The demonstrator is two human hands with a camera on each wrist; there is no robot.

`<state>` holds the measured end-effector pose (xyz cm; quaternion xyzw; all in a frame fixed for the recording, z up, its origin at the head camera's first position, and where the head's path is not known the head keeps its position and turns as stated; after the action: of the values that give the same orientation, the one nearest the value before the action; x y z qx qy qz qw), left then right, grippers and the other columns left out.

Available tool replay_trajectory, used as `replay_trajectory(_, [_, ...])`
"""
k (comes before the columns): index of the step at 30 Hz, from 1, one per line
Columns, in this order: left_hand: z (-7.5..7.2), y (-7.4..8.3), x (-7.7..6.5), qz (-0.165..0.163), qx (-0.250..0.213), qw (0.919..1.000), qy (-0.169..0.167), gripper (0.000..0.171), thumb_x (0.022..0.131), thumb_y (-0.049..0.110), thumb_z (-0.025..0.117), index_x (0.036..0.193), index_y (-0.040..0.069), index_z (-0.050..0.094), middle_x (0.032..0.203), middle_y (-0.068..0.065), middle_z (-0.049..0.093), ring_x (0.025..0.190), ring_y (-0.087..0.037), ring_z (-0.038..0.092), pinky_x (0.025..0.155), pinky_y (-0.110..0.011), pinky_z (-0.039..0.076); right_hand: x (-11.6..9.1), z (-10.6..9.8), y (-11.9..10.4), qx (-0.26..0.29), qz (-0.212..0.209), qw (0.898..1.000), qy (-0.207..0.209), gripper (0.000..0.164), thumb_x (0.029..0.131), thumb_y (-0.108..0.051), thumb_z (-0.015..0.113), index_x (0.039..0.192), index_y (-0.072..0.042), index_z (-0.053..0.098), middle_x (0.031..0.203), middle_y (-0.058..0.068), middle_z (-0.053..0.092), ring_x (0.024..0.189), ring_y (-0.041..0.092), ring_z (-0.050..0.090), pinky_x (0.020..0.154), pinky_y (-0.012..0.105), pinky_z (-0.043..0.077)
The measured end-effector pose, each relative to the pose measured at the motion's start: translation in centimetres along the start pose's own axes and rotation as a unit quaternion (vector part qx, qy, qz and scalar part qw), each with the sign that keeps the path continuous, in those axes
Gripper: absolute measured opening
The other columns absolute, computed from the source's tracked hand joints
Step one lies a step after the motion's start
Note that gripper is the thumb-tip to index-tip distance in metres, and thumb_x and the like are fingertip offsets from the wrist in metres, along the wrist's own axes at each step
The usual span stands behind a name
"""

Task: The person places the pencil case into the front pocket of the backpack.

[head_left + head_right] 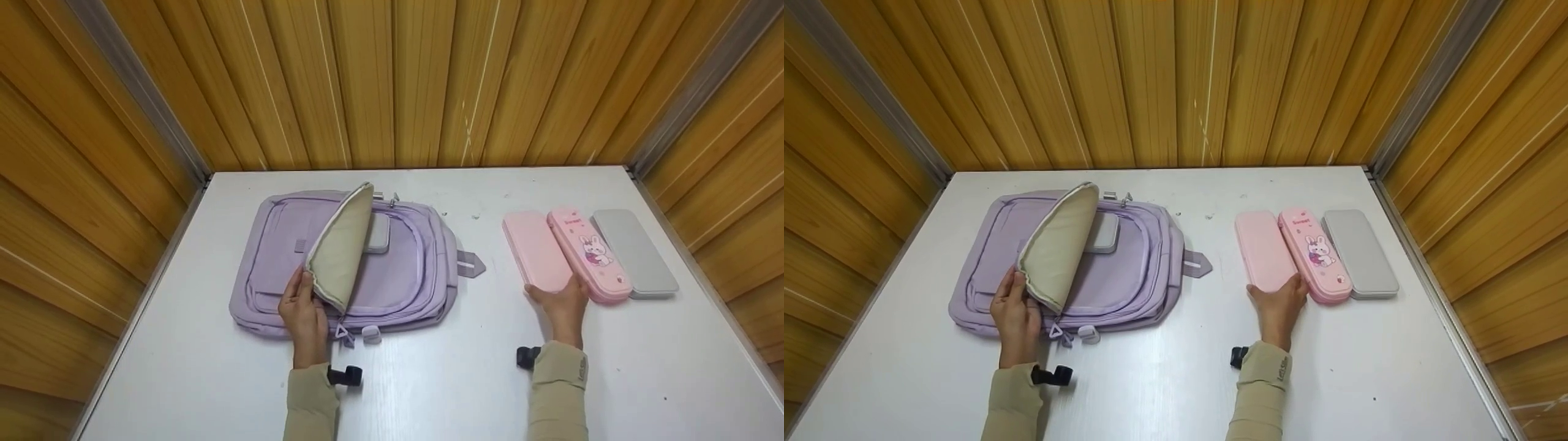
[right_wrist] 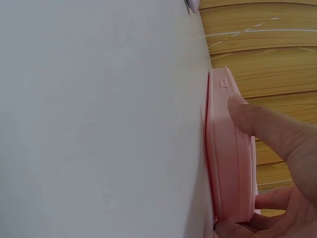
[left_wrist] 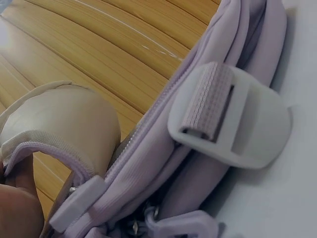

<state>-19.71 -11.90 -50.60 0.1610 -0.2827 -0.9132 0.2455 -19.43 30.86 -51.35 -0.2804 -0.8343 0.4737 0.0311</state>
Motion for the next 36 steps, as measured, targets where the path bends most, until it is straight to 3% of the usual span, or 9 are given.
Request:
replay_trajectory(6, [-0.3, -0.2, 0.0, -0.009, -0.004, 0.9999, 0.004, 0.009, 0.085, 0.002, 0.069, 0.091, 0.008, 0.073, 0.098, -0.004, 0.070, 0.098, -0.011, 0.063, 0.087, -0.018, 0.052, 0.2, -0.3, 0.6, -0.024, -0.020, 0.999, -0.003, 0.109, 0.078, -0.022, 0.079, 0.151, 0.003, 0.003, 0.158, 0.028, 0.001, 0.145, 0.045, 0.006, 0.121, 0.051, 0.007])
replay_trajectory(11, [-0.5, -0.4, 0.0, -0.016, -0.014, 0.9997, 0.013, 0.010, 0.086, 0.000, 0.067, 0.088, 0.008, 0.073, 0.093, -0.004, 0.071, 0.094, -0.010, 0.065, 0.085, -0.019, 0.053, -0.1, -0.5, 0.9, -0.014, -0.024, 1.000, 0.001, 0.109, 0.077, -0.018, 0.080, 0.153, -0.003, 0.003, 0.160, 0.021, 0.003, 0.147, 0.041, 0.006, 0.122, 0.049, 0.006])
replay_trajectory(21, [-1.1, -0.8, 0.2, -0.027, -0.029, 0.9991, 0.018, 0.011, 0.085, 0.000, 0.067, 0.088, 0.009, 0.073, 0.092, -0.004, 0.071, 0.091, -0.011, 0.066, 0.085, -0.020, 0.054, -0.2, -0.9, 1.0, -0.008, -0.029, 1.000, 0.008, 0.105, 0.074, -0.019, 0.082, 0.151, 0.001, 0.014, 0.156, 0.027, 0.017, 0.144, 0.044, 0.017, 0.121, 0.048, 0.012])
replay_trajectory(29, [-0.8, -0.8, 0.3, -0.030, -0.035, 0.9988, 0.019, 0.010, 0.081, 0.004, 0.073, 0.089, 0.009, 0.073, 0.092, -0.005, 0.071, 0.091, -0.012, 0.066, 0.084, -0.021, 0.054, -0.4, -1.1, 0.7, -0.010, -0.029, 1.000, 0.001, 0.103, 0.074, -0.020, 0.082, 0.151, 0.001, 0.017, 0.156, 0.027, 0.019, 0.144, 0.044, 0.018, 0.121, 0.049, 0.014])
replay_trajectory(36, [-0.8, -0.7, 0.3, -0.022, -0.024, 0.9993, 0.016, 0.010, 0.087, 0.001, 0.066, 0.095, 0.006, 0.070, 0.100, -0.003, 0.068, 0.098, -0.010, 0.063, 0.089, -0.019, 0.052, -0.4, -0.9, 0.5, 0.000, -0.015, 1.000, -0.004, 0.107, 0.074, -0.023, 0.084, 0.153, -0.005, 0.015, 0.159, 0.021, 0.012, 0.146, 0.041, 0.014, 0.121, 0.050, 0.014])
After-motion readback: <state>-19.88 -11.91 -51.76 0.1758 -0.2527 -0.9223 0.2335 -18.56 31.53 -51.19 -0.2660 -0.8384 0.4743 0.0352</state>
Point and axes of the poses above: each hand's wrist, its own x-axis towards the middle knuckle, its own z-axis out of the palm, y = z × x, the point moved 1 cm from there along x, towards the middle knuckle
